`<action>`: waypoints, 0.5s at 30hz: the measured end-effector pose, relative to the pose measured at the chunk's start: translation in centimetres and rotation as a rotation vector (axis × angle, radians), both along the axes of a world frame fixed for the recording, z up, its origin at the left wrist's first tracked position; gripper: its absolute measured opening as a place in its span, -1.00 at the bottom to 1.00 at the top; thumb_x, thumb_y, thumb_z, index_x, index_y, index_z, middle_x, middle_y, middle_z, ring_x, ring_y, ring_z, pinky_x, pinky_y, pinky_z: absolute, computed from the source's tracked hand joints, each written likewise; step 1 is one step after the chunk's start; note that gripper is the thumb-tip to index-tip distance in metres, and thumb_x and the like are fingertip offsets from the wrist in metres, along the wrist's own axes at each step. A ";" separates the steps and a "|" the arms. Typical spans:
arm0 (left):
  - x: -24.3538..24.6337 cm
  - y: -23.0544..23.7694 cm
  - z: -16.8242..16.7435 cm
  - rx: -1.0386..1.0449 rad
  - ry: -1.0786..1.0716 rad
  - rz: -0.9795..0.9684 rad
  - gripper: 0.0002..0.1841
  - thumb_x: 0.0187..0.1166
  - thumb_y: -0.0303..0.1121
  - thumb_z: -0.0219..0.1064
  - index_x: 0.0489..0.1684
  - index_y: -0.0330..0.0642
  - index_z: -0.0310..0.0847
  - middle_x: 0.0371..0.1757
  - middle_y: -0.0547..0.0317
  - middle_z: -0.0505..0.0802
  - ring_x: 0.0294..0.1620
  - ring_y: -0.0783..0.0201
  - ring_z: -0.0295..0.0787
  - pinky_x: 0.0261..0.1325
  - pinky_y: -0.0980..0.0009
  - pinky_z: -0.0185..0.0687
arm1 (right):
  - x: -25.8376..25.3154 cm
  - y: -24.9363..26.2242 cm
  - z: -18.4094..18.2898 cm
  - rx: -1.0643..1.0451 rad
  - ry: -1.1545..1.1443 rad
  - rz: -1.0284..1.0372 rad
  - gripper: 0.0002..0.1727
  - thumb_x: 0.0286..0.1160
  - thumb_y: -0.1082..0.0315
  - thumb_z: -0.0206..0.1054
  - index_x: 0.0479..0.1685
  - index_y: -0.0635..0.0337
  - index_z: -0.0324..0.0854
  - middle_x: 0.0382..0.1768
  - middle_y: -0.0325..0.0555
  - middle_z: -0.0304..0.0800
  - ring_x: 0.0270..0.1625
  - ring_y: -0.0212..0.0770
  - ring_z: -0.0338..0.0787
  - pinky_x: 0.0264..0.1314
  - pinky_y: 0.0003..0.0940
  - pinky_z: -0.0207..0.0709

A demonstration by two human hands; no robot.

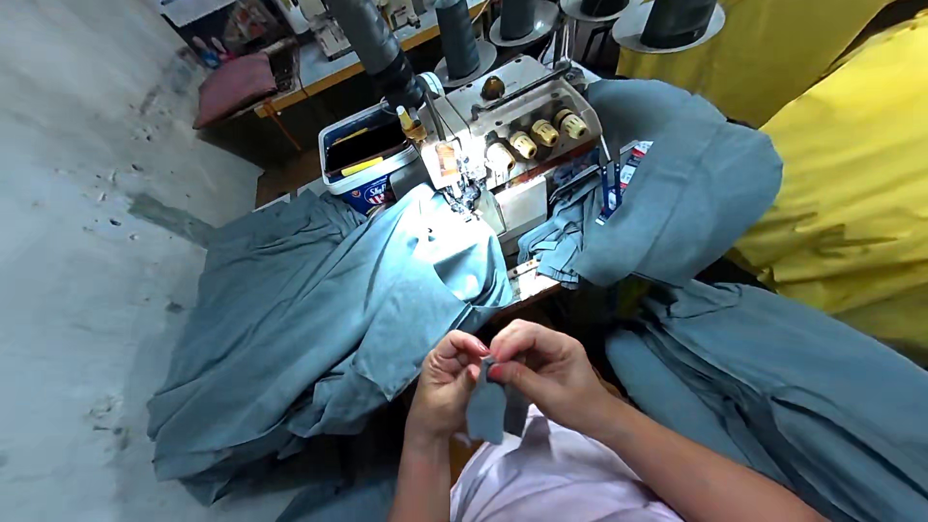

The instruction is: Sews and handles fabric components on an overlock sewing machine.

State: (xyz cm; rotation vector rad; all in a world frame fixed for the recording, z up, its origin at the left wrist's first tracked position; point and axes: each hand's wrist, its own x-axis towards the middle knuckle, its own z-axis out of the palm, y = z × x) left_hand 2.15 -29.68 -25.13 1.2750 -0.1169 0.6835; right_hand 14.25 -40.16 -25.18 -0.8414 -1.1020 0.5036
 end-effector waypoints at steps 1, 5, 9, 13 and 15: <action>0.1 -0.1 -0.3 -0.030 -0.016 -0.050 -0.79 0.69 -0.22 0.30 0.17 0.15 0.76 0.02 0.67 0.88 0.01 0.80 0.74 0.11 0.76 0.63 | -0.2 0.0 -0.2 -0.001 0.025 0.025 -0.95 0.54 0.40 0.43 -0.15 0.10 0.67 -0.11 -0.44 0.76 0.02 -0.68 0.72 0.12 -0.73 0.65; 0.1 0.2 -0.9 -0.038 -0.025 -0.142 -0.83 0.67 -0.25 0.33 0.10 0.14 0.74 -0.04 0.68 0.86 -0.02 0.81 0.73 0.09 0.77 0.62 | -0.2 0.1 -0.7 -0.030 0.061 0.104 -0.92 0.53 0.32 0.46 -0.22 0.05 0.65 -0.13 -0.47 0.69 0.05 -0.70 0.67 0.13 -0.76 0.60; 0.0 -0.1 -1.2 -0.092 -0.016 -0.093 -0.85 0.60 -0.30 0.40 0.03 0.15 0.77 -0.12 0.65 0.88 -0.09 0.79 0.75 0.04 0.75 0.64 | 0.1 0.1 -0.8 -0.048 -0.089 0.073 -0.80 0.65 0.20 0.36 -0.16 0.14 0.54 -0.10 -0.33 0.61 0.10 -0.67 0.61 0.15 -0.78 0.54; 0.1 0.2 -1.1 -0.025 0.006 0.010 -0.90 0.58 -0.27 0.42 -0.05 0.12 0.79 -0.09 0.66 0.84 -0.01 0.78 0.71 0.09 0.76 0.61 | 0.5 0.4 -0.8 -0.061 -0.230 0.000 -0.72 0.72 0.15 0.27 -0.12 0.22 0.54 -0.08 -0.20 0.57 0.13 -0.60 0.58 0.23 -0.76 0.47; 0.1 1.3 -0.7 0.154 0.051 0.069 -0.90 0.70 -0.17 0.31 -0.09 0.13 0.71 0.03 0.64 0.76 0.17 0.73 0.62 0.23 0.72 0.53 | 0.8 0.4 -0.6 -0.063 -0.253 -0.037 -0.76 0.75 0.24 0.22 -0.16 0.27 0.51 -0.11 -0.14 0.62 0.11 -0.56 0.63 0.23 -0.73 0.50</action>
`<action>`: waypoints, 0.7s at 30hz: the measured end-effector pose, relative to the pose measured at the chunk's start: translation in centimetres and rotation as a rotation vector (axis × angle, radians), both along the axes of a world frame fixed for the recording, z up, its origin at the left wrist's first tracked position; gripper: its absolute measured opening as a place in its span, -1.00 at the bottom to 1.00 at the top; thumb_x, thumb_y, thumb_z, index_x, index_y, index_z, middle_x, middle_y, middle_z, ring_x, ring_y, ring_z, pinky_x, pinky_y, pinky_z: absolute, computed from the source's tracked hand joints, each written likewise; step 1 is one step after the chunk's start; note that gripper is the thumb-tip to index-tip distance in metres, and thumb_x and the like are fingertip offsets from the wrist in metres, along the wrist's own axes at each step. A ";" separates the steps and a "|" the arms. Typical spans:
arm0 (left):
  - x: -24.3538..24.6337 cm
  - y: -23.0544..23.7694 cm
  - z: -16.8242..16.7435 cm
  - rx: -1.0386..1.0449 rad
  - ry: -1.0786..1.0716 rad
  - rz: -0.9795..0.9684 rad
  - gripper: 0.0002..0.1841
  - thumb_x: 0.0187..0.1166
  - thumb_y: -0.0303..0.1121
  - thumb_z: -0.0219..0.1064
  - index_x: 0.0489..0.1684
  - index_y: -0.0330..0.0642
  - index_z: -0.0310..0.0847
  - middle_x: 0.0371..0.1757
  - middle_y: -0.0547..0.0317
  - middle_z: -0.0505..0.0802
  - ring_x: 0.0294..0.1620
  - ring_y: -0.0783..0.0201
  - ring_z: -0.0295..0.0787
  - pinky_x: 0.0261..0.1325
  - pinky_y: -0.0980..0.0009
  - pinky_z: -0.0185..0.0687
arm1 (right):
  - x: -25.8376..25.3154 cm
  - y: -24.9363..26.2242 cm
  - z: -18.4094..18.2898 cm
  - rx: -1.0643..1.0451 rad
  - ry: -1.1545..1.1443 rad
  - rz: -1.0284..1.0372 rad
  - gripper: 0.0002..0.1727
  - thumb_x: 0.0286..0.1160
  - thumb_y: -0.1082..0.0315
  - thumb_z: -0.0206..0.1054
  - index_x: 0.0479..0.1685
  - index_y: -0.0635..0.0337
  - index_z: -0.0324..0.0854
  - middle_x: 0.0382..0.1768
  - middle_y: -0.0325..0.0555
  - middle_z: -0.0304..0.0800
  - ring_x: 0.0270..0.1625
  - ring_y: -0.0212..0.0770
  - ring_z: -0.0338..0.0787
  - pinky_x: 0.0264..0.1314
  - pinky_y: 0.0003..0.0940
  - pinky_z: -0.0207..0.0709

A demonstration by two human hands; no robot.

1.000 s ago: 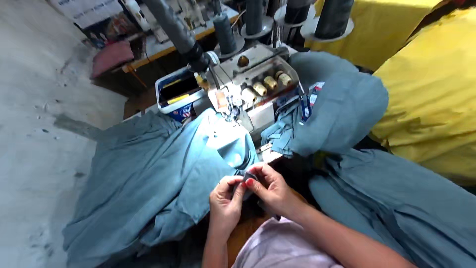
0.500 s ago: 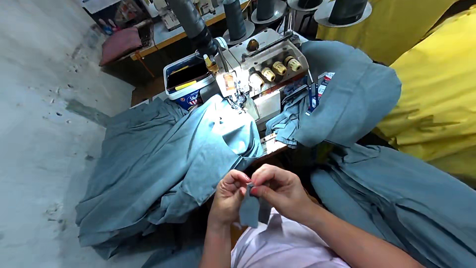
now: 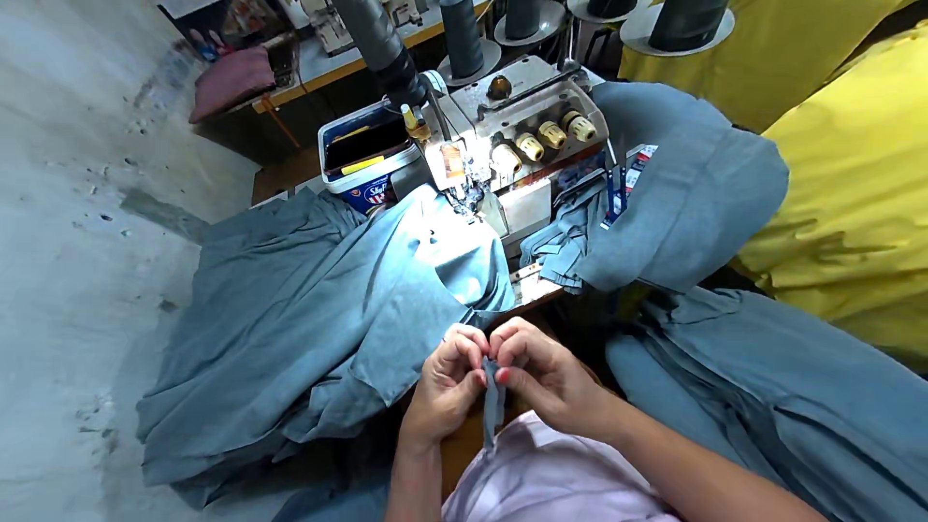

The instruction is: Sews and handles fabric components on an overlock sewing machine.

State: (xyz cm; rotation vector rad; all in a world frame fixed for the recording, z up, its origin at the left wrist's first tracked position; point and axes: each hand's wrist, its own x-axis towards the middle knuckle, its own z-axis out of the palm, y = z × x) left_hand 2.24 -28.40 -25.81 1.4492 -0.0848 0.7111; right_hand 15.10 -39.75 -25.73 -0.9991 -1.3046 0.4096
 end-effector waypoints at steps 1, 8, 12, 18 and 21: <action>-0.1 0.6 0.4 0.069 0.036 0.036 -0.88 0.72 -0.13 0.27 -0.12 0.14 0.66 0.04 0.62 0.77 0.17 0.70 0.65 0.23 0.69 0.57 | 0.1 0.0 0.2 -0.010 0.037 -0.001 -0.80 0.75 0.30 0.21 -0.15 0.27 0.50 -0.14 -0.20 0.66 0.05 -0.63 0.66 0.19 -0.75 0.54; -0.5 2.5 2.8 0.565 0.300 0.285 -0.79 0.62 -0.45 0.30 0.04 -0.44 0.59 -0.35 0.26 0.81 -0.28 0.63 0.71 -0.04 0.67 0.62 | 2.2 -0.5 1.7 -0.526 0.167 0.234 -0.83 0.62 0.36 0.27 -0.20 0.30 0.67 -0.46 -0.45 0.67 -0.41 -0.77 0.59 -0.27 -0.80 0.49; 0.0 0.4 0.5 0.319 0.308 0.525 -0.71 0.72 -0.50 0.07 0.26 -0.50 0.50 -0.10 0.28 0.89 -0.44 0.68 0.64 -0.38 0.72 0.56 | 1.6 0.1 1.5 -0.512 0.310 0.101 -0.88 0.64 0.45 0.23 -0.21 0.23 0.66 -0.44 -0.50 0.71 -0.38 -0.74 0.66 -0.23 -0.77 0.58; -0.3 -1.6 -3.8 0.321 0.060 0.419 -0.61 0.54 -0.64 0.26 0.35 -0.35 0.61 0.45 0.08 0.77 0.49 0.39 0.66 0.52 0.44 0.58 | 1.9 1.0 1.7 -0.589 0.521 0.042 -0.87 0.69 0.47 0.22 -0.22 0.13 0.63 -0.49 -0.50 0.74 -0.44 -0.67 0.70 -0.27 -0.71 0.62; -0.9 0.8 -2.5 0.623 0.081 0.475 -0.85 0.72 -0.46 0.25 -0.08 -0.32 0.75 0.04 0.00 0.91 0.27 0.38 0.81 0.43 0.50 0.62 | 3.0 1.1 1.8 -0.668 0.398 0.062 -0.89 0.66 0.46 0.24 -0.25 0.14 0.62 -0.52 -0.51 0.69 -0.46 -0.71 0.65 -0.31 -0.76 0.56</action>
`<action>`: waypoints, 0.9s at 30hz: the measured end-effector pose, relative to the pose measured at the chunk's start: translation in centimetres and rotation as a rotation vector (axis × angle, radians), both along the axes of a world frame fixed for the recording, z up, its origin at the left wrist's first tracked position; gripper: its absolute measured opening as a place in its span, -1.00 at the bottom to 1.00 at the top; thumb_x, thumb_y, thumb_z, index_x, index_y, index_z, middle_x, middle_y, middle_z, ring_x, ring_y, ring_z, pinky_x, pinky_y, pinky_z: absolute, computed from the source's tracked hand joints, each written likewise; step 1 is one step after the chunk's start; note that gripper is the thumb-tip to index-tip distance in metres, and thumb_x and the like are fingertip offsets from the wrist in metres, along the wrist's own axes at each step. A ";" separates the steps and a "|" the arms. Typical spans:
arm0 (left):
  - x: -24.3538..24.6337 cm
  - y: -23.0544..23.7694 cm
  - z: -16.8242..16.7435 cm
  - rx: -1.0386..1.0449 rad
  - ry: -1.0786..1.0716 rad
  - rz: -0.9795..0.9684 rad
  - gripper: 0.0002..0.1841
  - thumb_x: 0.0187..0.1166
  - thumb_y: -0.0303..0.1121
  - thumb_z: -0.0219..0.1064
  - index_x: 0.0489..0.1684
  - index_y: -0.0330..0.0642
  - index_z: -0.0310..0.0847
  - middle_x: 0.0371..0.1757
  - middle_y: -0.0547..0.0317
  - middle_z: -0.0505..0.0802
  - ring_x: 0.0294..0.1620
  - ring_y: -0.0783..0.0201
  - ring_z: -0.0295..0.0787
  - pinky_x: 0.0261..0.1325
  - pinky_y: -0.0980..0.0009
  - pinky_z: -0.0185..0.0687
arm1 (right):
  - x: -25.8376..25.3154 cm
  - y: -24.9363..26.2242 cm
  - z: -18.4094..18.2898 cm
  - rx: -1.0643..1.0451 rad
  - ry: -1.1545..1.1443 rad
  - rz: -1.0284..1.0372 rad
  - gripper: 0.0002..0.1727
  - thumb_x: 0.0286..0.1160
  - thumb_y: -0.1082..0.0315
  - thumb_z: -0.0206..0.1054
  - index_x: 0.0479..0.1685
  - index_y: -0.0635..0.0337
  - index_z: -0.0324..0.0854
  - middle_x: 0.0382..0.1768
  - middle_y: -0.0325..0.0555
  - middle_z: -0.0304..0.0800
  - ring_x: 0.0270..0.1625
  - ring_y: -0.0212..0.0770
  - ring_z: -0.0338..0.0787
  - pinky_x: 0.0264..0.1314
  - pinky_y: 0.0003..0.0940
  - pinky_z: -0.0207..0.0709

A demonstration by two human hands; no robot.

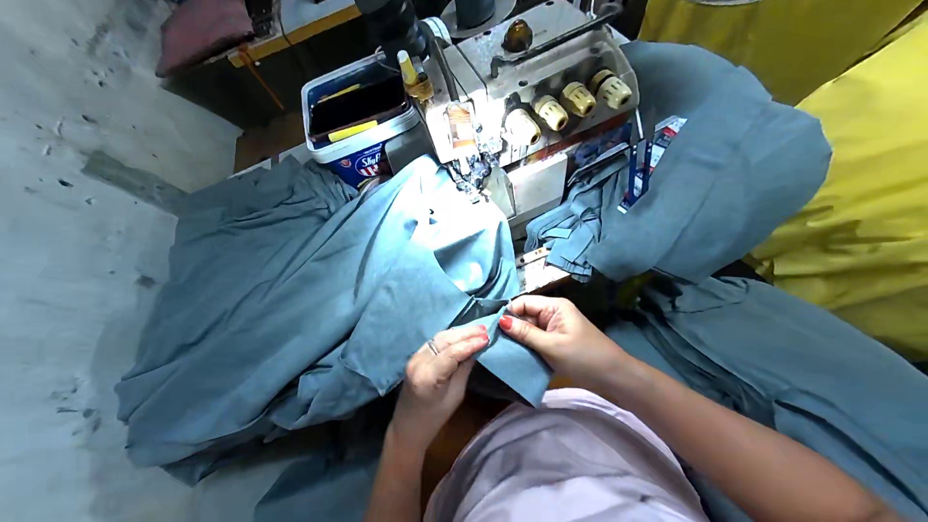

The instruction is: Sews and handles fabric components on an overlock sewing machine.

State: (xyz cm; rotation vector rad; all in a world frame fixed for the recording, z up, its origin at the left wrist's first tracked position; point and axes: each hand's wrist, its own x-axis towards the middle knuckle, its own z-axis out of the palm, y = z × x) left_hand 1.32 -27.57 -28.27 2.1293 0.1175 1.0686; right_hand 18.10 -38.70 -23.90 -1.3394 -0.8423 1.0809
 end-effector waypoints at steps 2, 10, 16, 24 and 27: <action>-0.4 1.3 1.6 0.131 0.122 -0.041 -0.80 0.73 -0.38 0.24 -0.17 -0.32 0.75 -0.14 -0.01 0.90 0.08 0.38 0.83 0.30 0.59 0.60 | 1.0 -0.1 -0.1 -0.013 -0.110 0.137 -0.87 0.68 0.44 0.23 -0.22 0.23 0.66 -0.46 -0.47 0.68 -0.41 -0.76 0.60 -0.26 -0.80 0.50; 1.8 2.9 2.8 -0.133 0.325 -0.488 -0.62 0.74 -0.24 0.17 -0.49 -0.35 0.55 -0.03 -0.09 0.85 0.23 0.32 0.71 0.36 0.47 0.48 | 3.2 -0.2 0.9 0.133 -0.309 0.537 -0.69 0.56 0.21 0.37 -0.26 0.35 0.72 -0.58 -0.43 0.59 -0.54 -0.80 0.42 -0.47 -0.84 0.28; 3.3 0.9 -0.1 -0.921 0.182 -0.818 -0.80 0.55 -0.13 0.48 -0.09 0.16 0.54 -0.29 0.74 0.76 -0.30 0.84 0.66 -0.26 0.81 0.56 | 3.9 -1.0 0.4 0.317 -0.348 0.543 -0.73 0.66 0.40 0.23 -0.32 0.44 0.71 -0.55 -0.26 0.65 -0.49 -0.78 0.44 -0.42 -0.87 0.27; 0.1 6.7 9.1 0.115 0.817 -0.336 -0.76 0.46 -0.21 0.38 -0.22 -0.23 0.75 -0.53 0.16 0.74 -0.58 0.38 0.59 -0.49 0.44 0.51 | 1.0 -1.2 -4.4 0.278 -0.538 0.066 -0.77 0.63 0.40 0.19 -0.18 0.37 0.73 -0.45 -0.05 0.78 -0.43 -0.49 0.68 -0.28 -0.68 0.54; 2.7 6.4 13.1 0.129 0.797 0.018 -0.81 0.56 -0.41 0.31 -0.23 -0.38 0.79 -0.38 -0.03 0.84 -0.37 0.20 0.75 -0.20 0.21 0.66 | 0.2 1.1 -3.4 0.355 -0.468 -0.208 -0.77 0.62 0.45 0.18 -0.16 0.45 0.71 -0.39 -0.11 0.81 -0.34 -0.66 0.69 -0.17 -0.78 0.55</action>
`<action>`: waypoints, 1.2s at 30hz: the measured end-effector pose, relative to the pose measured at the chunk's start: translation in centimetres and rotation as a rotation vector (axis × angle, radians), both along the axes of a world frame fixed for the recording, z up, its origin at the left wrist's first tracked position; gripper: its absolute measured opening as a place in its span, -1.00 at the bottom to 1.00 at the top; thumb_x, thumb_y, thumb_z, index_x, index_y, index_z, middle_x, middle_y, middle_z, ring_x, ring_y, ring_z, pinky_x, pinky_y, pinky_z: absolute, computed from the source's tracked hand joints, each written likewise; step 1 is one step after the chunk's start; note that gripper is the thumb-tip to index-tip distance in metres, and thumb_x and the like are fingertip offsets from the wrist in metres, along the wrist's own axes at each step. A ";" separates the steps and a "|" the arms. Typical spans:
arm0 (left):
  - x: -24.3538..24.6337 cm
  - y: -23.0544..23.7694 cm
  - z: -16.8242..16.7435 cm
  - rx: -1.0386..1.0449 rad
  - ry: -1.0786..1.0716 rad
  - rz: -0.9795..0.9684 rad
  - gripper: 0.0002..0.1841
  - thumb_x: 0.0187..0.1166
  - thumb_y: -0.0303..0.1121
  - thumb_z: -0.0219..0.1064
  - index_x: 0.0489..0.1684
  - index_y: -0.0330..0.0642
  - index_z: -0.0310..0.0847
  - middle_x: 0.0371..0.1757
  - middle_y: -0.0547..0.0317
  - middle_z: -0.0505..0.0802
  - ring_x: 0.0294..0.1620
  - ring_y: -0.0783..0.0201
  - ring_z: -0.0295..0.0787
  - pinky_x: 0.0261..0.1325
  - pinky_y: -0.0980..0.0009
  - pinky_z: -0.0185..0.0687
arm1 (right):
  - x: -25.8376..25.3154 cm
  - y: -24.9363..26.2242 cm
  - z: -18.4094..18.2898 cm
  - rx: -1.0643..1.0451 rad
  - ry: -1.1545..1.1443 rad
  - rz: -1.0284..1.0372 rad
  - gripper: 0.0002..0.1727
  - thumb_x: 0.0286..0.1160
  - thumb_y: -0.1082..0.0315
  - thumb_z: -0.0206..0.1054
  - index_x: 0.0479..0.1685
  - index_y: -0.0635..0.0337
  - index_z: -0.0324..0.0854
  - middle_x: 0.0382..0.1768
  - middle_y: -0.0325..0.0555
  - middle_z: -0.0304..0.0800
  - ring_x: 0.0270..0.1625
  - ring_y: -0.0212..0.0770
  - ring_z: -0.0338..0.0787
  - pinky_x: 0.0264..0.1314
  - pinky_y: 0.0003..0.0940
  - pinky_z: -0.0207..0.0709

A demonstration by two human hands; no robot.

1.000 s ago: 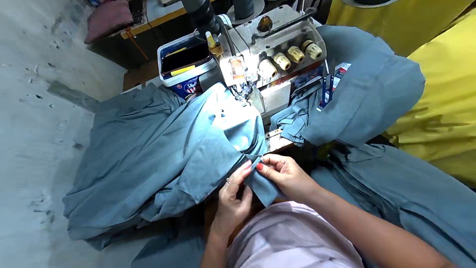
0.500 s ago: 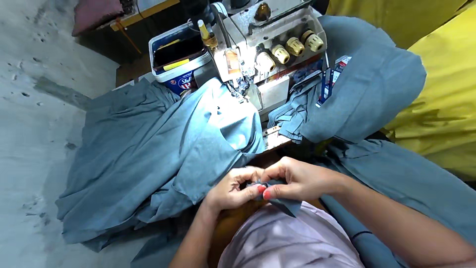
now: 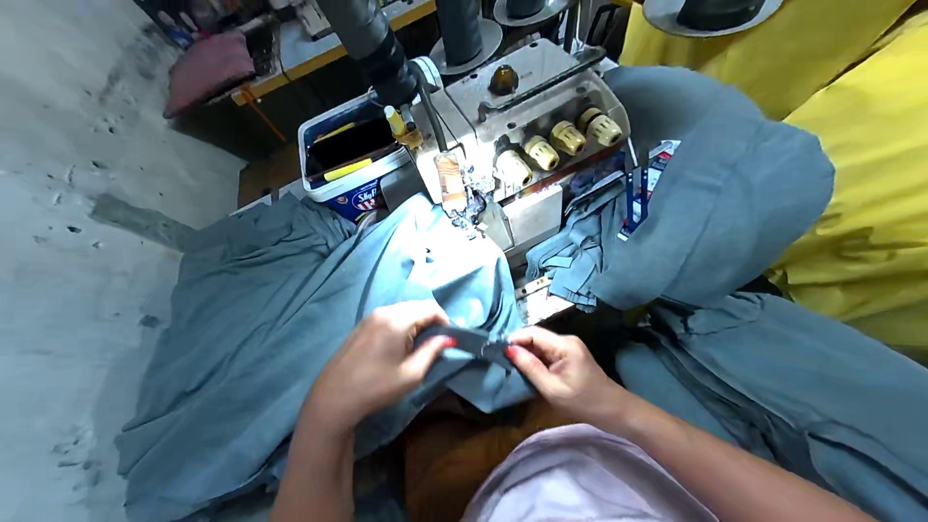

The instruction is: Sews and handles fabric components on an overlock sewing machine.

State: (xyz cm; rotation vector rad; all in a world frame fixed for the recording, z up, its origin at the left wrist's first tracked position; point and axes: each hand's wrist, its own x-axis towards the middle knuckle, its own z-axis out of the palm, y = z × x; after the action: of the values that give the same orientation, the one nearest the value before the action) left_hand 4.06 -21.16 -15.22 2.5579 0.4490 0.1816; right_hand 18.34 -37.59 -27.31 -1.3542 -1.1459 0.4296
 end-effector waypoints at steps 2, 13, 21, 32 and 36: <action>2.2 1.0 0.7 0.068 -0.055 0.146 -0.86 0.56 -0.48 0.36 -0.24 -0.38 0.82 -0.28 -0.03 0.87 -0.23 0.19 0.80 -0.06 0.17 0.69 | 0.5 2.2 0.8 0.045 -0.011 -0.177 -0.79 0.57 0.45 0.24 -0.19 0.41 0.76 -0.28 -0.11 0.83 -0.19 -0.64 0.73 -0.02 -0.75 0.58; 7.2 7.0 -4.3 -0.018 -0.174 0.213 -0.74 0.75 -0.27 0.23 0.05 -0.28 0.71 -0.33 0.05 0.79 -0.39 0.25 0.70 -0.21 0.19 0.65 | 2.6 7.1 0.5 -0.032 0.240 -0.291 -0.92 0.45 0.50 0.41 -0.24 0.36 0.75 -0.31 -0.20 0.74 -0.34 -0.64 0.64 -0.19 -0.76 0.56; 7.6 6.3 -4.4 0.033 -0.132 0.189 -0.80 0.67 -0.34 0.29 -0.10 -0.28 0.79 -0.18 0.02 0.82 -0.19 0.20 0.75 -0.06 0.13 0.65 | 1.9 6.6 -0.1 0.017 0.055 -0.206 -0.71 0.58 0.51 0.23 0.12 0.43 0.78 -0.07 0.03 0.93 -0.07 -0.51 0.85 0.12 -0.66 0.65; 10.1 4.9 -4.9 0.160 -0.092 0.459 -0.61 0.65 -0.38 0.32 0.26 -0.51 0.40 -0.13 -0.41 0.76 -0.05 -0.33 0.80 0.00 -0.25 0.64 | 2.0 7.7 1.1 -0.034 0.107 -0.363 -0.57 0.46 0.57 0.24 0.34 0.51 0.51 -0.66 -0.34 0.48 -0.60 -0.66 0.38 -0.42 -0.73 0.36; 10.1 5.5 -5.7 0.178 -0.193 0.437 -0.68 0.64 -0.41 0.33 0.16 -0.54 0.55 0.04 -0.50 0.75 0.12 -0.39 0.73 0.16 -0.30 0.55 | 2.4 8.3 0.5 -0.004 0.001 -0.395 -0.73 0.48 0.53 0.27 0.09 0.41 0.70 -0.54 -0.18 0.66 -0.54 -0.57 0.50 -0.39 -0.68 0.43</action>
State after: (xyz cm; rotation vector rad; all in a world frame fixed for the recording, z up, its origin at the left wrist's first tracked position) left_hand 14.19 -15.66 -20.88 2.5435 0.9475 0.6446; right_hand 20.77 -29.32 -26.78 -1.5397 -0.8483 0.1461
